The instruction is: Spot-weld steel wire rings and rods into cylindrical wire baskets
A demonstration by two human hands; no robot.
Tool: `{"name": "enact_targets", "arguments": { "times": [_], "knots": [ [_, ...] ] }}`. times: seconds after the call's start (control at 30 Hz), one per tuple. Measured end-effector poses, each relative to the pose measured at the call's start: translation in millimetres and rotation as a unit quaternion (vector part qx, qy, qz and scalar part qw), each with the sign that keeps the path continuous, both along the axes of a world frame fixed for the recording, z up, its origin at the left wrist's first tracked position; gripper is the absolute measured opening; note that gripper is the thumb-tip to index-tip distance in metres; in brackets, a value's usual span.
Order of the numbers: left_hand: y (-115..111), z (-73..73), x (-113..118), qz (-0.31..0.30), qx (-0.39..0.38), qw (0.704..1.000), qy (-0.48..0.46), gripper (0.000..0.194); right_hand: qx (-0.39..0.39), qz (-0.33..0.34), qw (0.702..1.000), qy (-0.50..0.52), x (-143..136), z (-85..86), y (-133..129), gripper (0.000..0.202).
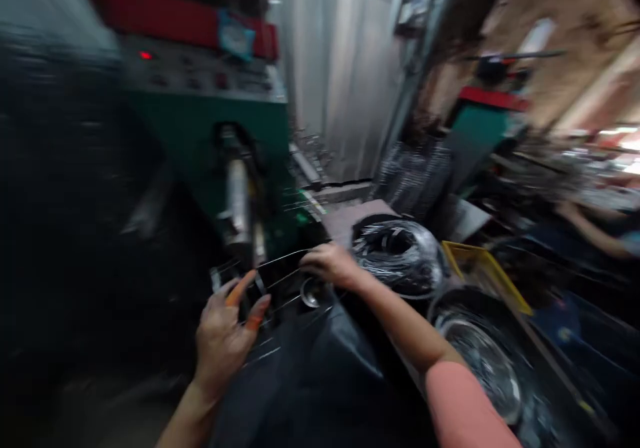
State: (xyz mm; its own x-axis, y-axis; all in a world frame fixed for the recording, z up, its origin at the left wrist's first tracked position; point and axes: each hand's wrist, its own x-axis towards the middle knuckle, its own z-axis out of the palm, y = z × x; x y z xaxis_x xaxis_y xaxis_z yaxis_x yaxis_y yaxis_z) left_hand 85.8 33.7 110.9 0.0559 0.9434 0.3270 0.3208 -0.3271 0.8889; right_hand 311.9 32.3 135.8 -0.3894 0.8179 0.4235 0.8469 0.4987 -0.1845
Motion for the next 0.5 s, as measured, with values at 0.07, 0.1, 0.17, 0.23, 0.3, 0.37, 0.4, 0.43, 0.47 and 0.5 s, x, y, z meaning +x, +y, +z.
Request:
{"name": "enact_targets", "arguments": {
  "times": [0.07, 0.1, 0.17, 0.23, 0.3, 0.37, 0.4, 0.43, 0.47, 0.5],
  "knots": [
    [6.4, -14.0, -14.2, 0.11, 0.019, 0.994, -0.01, 0.051, -0.017, -0.014, 0.999, 0.044, 10.8, -16.3, 17.0, 0.015],
    [10.7, -24.5, -21.8, 0.151, 0.002, 0.988, -0.029, 0.055, -0.022, -0.01, 0.998, 0.062, 13.5, -25.3, 25.8, 0.017],
    [18.9, -47.0, -33.7, 0.188, -0.07, 0.976, -0.088, 0.055, -0.04, 0.013, 0.996, 0.082, 12.6, -42.4, 39.3, 0.02],
    [24.7, -64.2, -37.1, 0.169, -0.151, 0.96, -0.165, 0.053, -0.043, 0.024, 0.995, 0.09, 5.3, -56.5, 45.5, 0.021],
    [28.0, -71.9, -31.9, 0.12, -0.213, 0.941, -0.233, 0.053, -0.029, 0.008, 0.995, 0.093, -3.9, -67.5, 47.7, 0.021],
    [30.1, -72.1, -22.9, 0.079, -0.243, 0.928, -0.271, 0.057, -0.011, -0.021, 0.995, 0.098, -11.8, -76.1, 50.5, 0.021],
    [31.1, -70.9, -18.5, 0.071, -0.252, 0.924, -0.279, 0.062, -0.002, -0.034, 0.994, 0.103, -14.7, -79.8, 52.5, 0.021],
    [32.2, -69.9, -14.9, 0.071, -0.26, 0.921, -0.282, 0.067, 0.005, -0.042, 0.993, 0.108, -17.0, -83.0, 54.7, 0.02],
    [33.5, -69.3, -12.2, 0.075, -0.269, 0.918, -0.283, 0.071, 0.009, -0.045, 0.992, 0.114, -18.8, -85.8, 57.0, 0.019],
    [34.7, -69.3, -10.4, 0.078, -0.276, 0.915, -0.285, 0.074, 0.012, -0.044, 0.992, 0.119, -20.0, -88.2, 59.0, 0.018]
  ]
}}
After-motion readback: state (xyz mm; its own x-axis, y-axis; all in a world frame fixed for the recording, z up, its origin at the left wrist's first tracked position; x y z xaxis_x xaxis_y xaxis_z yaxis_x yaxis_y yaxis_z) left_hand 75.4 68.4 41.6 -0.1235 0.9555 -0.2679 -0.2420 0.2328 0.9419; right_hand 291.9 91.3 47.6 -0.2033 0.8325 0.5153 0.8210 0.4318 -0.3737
